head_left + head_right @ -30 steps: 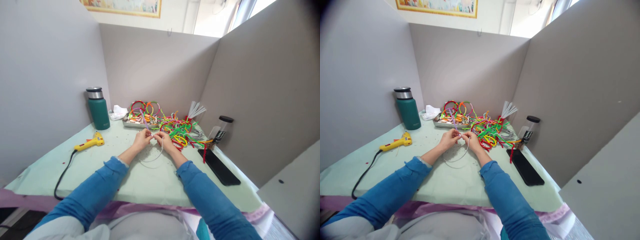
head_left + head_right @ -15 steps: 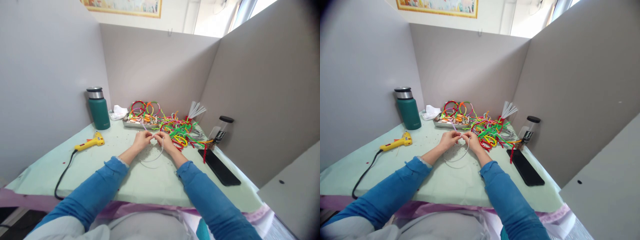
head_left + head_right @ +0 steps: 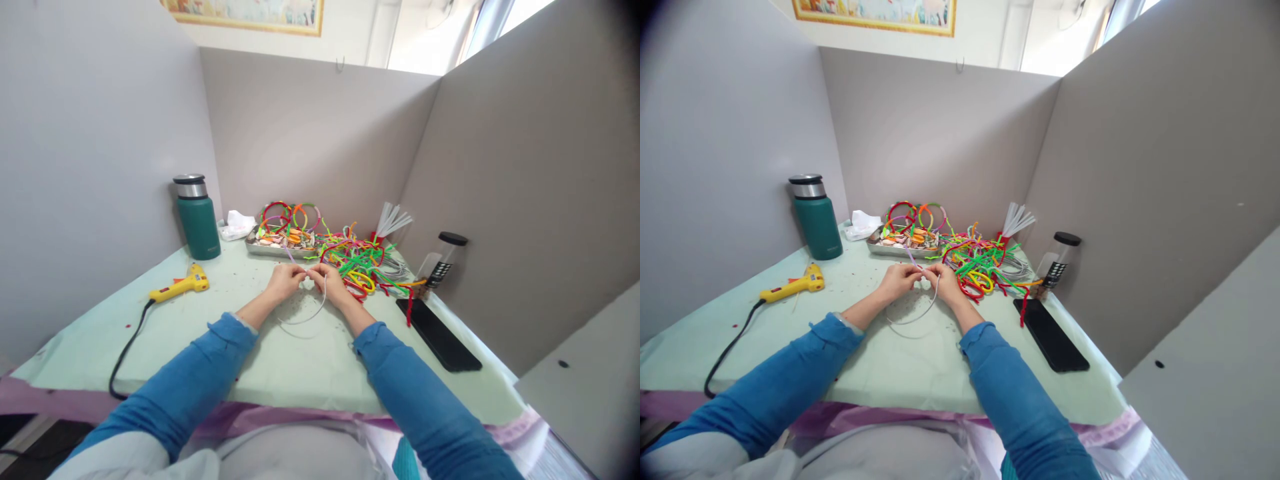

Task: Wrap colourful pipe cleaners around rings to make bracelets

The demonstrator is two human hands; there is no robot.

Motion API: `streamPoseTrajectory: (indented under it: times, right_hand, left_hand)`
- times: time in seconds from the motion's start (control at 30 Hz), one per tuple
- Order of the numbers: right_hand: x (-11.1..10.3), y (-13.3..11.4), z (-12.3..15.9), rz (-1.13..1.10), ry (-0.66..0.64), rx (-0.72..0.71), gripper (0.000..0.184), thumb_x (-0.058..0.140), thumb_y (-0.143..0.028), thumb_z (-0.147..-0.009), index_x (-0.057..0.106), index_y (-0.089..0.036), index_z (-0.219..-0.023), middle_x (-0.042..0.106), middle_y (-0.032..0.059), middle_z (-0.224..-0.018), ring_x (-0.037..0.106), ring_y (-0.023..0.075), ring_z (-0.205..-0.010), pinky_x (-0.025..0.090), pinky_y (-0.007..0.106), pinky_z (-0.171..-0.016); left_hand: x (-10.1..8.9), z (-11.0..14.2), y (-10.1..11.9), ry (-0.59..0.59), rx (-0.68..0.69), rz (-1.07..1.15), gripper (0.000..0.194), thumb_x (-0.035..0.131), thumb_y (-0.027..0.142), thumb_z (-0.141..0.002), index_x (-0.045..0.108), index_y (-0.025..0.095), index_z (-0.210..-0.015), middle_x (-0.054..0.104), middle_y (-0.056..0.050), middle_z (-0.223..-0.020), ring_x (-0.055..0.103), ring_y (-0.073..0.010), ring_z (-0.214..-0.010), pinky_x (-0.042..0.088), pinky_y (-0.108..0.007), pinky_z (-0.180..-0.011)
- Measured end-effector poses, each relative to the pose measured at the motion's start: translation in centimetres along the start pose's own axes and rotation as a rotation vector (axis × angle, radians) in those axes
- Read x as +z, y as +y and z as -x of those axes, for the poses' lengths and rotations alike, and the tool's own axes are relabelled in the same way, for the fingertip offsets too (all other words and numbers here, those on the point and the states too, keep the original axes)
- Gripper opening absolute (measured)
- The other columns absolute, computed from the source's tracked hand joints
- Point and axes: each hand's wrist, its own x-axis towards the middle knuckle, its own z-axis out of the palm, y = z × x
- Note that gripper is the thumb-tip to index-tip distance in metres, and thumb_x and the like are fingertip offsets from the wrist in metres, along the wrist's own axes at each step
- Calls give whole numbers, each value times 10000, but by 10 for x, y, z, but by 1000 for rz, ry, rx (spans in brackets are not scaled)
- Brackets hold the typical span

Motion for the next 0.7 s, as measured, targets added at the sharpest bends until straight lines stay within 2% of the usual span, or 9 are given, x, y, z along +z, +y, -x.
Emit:
streamPoseTrajectory:
  times: [0.27,0.43,0.7]
  right_hand:
    - [1,-2,1,11,-8,19,302,572,-469,-746,595,-169,-752,478,-35,-496,409,92,-442,336,212,-439]
    - [1,-4,3,12,-27,14,308,555,-480,-765,572,-172,-748,462,-43,-488,383,80,-419,313,208,-422]
    - [4,-6,3,-72,-22,45,306,527,-478,-778,535,-172,-788,545,-20,-634,409,64,-410,316,203,-387]
  left_hand:
    - [-1,0,1,3,7,-11,234,524,293,-784,716,161,-764,628,-19,-534,588,-150,-613,414,-222,-608]
    - [0,-1,-2,11,36,-6,240,514,292,-785,717,165,-772,680,-32,-653,590,-144,-626,410,-221,-607]
    - [-2,-1,1,20,36,-12,264,490,292,-805,715,153,-793,706,-43,-766,592,-141,-681,398,-220,-634]
